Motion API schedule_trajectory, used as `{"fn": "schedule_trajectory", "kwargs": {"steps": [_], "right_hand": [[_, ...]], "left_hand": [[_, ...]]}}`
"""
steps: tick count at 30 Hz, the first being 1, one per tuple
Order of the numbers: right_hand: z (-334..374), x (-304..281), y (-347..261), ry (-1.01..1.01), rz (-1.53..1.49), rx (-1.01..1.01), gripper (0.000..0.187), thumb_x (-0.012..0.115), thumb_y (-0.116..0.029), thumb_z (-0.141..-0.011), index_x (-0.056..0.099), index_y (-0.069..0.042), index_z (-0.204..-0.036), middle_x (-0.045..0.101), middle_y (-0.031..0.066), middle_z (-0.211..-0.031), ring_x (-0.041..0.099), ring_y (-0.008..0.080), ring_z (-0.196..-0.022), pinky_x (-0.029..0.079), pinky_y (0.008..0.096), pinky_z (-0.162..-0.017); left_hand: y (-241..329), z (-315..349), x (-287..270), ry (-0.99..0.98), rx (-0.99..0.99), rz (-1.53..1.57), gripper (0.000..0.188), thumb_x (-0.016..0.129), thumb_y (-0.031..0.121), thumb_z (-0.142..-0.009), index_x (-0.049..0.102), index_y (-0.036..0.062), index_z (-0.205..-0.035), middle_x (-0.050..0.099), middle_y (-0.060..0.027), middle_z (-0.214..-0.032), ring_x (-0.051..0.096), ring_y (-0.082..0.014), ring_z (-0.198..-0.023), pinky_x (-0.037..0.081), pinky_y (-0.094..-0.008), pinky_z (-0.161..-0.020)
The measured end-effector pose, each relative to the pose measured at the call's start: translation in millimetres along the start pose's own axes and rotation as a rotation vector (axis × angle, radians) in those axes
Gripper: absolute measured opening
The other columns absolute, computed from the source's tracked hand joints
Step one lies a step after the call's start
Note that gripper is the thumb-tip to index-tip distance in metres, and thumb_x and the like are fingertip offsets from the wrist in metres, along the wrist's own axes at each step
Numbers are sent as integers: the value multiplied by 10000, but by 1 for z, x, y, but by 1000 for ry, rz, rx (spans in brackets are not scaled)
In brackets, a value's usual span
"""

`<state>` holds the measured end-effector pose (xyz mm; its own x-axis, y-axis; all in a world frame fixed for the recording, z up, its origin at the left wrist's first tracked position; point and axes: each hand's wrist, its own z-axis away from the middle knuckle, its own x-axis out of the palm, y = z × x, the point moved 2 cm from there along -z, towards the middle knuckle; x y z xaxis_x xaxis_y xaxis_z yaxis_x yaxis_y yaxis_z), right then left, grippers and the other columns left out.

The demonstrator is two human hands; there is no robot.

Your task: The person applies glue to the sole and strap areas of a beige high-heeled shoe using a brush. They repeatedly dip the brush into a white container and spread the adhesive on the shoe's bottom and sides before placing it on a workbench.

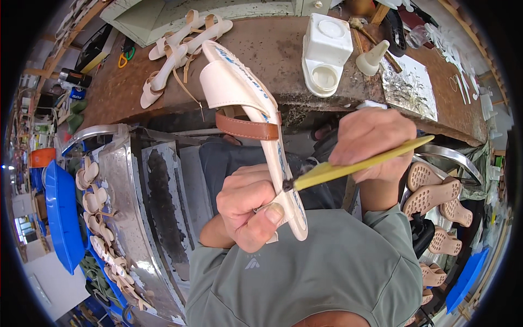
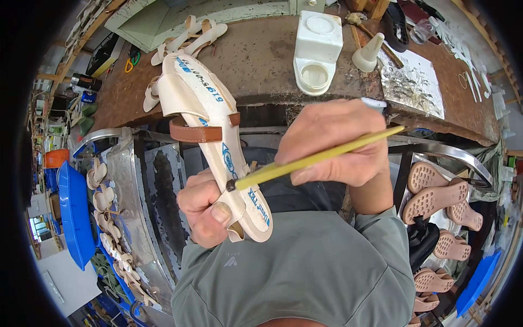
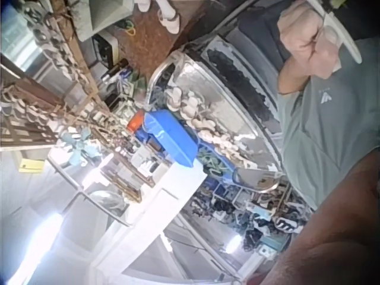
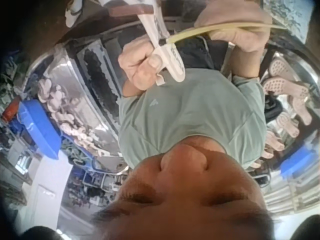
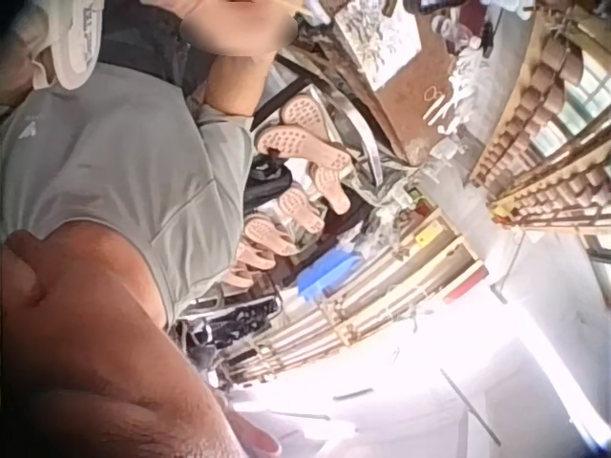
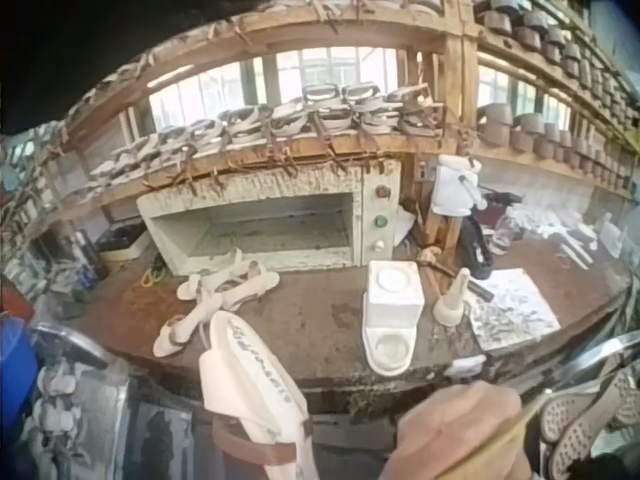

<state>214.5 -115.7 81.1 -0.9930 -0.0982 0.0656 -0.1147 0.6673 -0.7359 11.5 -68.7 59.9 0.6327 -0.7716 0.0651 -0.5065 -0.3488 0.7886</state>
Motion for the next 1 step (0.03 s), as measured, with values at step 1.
{"fn": "schedule_trajectory", "kwargs": {"steps": [1], "right_hand": [[1,1,1,1,-4,3,169,745,-72,-666,694,32,-788,664,161,-739,645,256,-663,521,312,-607]], "left_hand": [[2,1,-2,-29,-32,-22,237,518,113,-754,444,5,-557,493,-101,-543,445,-197,-430,337,-313,-409]]}}
